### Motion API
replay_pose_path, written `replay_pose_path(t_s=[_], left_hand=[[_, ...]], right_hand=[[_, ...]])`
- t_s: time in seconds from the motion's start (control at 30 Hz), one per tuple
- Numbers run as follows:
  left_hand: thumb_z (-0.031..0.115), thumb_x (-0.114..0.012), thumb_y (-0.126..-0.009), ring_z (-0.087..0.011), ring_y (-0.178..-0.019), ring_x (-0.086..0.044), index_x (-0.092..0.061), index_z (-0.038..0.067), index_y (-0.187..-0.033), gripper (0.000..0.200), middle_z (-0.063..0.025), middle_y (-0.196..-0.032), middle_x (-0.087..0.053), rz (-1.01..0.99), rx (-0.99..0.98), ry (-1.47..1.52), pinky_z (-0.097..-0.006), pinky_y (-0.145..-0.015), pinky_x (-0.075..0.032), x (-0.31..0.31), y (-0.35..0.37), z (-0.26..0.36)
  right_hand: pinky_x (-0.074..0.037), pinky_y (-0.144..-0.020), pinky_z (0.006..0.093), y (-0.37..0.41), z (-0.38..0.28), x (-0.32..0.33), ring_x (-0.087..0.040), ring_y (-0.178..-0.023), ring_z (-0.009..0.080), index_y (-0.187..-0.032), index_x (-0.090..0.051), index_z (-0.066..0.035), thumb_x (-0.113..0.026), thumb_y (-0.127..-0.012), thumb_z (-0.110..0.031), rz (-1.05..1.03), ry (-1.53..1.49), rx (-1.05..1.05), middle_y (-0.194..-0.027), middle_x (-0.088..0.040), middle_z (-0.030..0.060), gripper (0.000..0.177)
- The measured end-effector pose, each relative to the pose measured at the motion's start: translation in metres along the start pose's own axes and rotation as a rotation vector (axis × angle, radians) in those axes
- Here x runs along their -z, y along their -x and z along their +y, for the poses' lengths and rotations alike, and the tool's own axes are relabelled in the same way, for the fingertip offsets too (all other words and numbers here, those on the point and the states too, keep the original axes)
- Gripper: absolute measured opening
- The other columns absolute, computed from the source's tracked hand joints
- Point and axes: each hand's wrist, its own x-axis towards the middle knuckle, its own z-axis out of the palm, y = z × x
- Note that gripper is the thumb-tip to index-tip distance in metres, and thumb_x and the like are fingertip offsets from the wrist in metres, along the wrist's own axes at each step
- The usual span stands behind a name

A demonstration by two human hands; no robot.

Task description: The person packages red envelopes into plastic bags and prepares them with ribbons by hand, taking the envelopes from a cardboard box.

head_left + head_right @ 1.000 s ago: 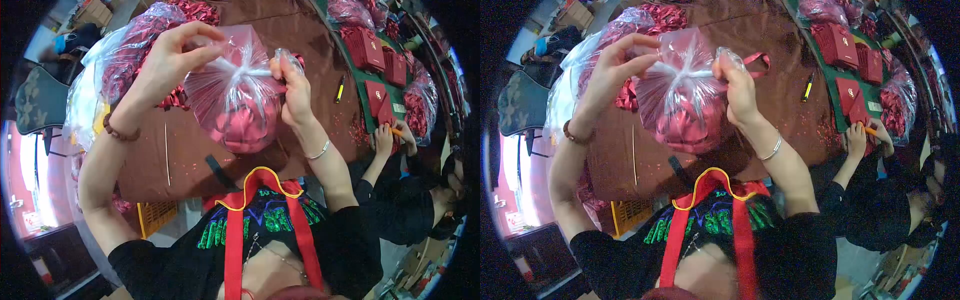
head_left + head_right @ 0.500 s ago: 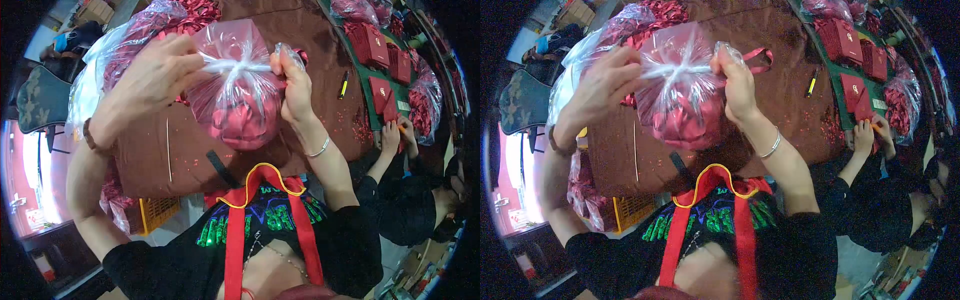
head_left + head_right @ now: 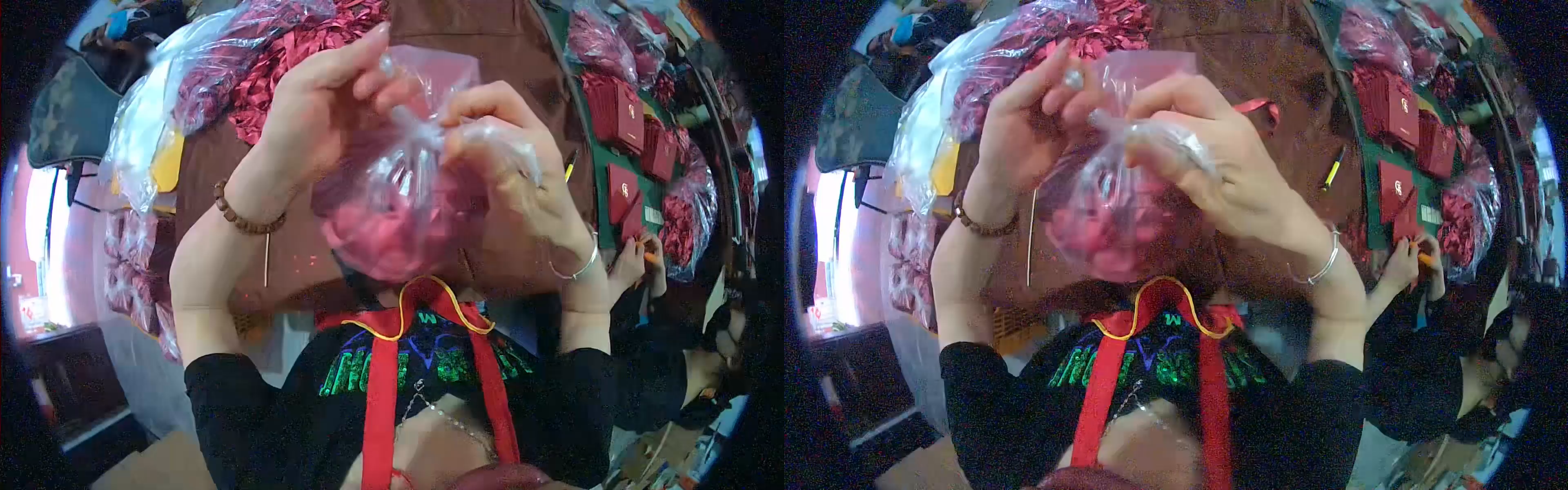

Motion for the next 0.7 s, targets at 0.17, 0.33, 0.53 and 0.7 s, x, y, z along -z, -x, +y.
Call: replay_pose_path(t_s=[0.17,0.33,0.53,0.7], left_hand=[[0.025,-0.051,-0.088,-0.0107,-0.058,-0.042,-0.045,0.008,-0.058,0.036,0.0008,-0.057,-0.042,0.006,-0.013,-0.141,-0.0255,-0.058,-0.036,-0.004,0.002,0.003],[0.026,-0.052,-0.089,-0.0039,-0.051,-0.034,-0.047,0.003,-0.059,0.039,0.0029,-0.054,-0.038,-0.267,0.333,-0.694,-0.0231,-0.047,-0.028,-0.020,0.006,0.021],[0.015,-0.055,-0.084,-0.0165,-0.049,-0.039,-0.042,-0.003,-0.060,0.033,-0.0088,-0.054,-0.036,-0.641,0.396,-0.919,-0.0312,-0.049,-0.029,-0.036,-0.004,0.024],[0.013,-0.055,-0.084,-0.0234,-0.051,-0.040,-0.042,-0.003,-0.060,0.032,-0.0101,-0.057,-0.038,-0.705,0.435,-0.774,-0.0335,-0.049,-0.030,-0.030,-0.003,0.025]], right_hand=[[-0.041,-0.081,0.0332,-0.017,-0.009,-0.002,-0.053,-0.081,0.0231,-0.073,-0.059,0.000,-0.043,-0.088,-0.042,-0.152,-0.207,0.008,-0.082,-0.056,0.0108,0.047],[-0.038,-0.063,0.0308,0.009,-0.024,0.009,-0.050,-0.064,0.0186,-0.058,-0.047,-0.006,-0.047,-0.085,-0.032,-0.119,0.065,-0.092,-0.066,-0.051,0.0089,0.038],[-0.035,-0.060,0.0292,0.025,-0.034,0.017,-0.048,-0.062,0.0183,-0.060,-0.048,-0.008,-0.058,-0.073,-0.025,-0.355,0.337,0.170,-0.064,-0.047,0.0023,0.024],[-0.030,-0.056,0.0324,0.038,-0.041,0.028,-0.045,-0.062,0.0202,-0.064,-0.052,-0.007,-0.063,-0.073,-0.024,-0.482,0.236,-0.125,-0.066,-0.044,0.0044,0.022]])
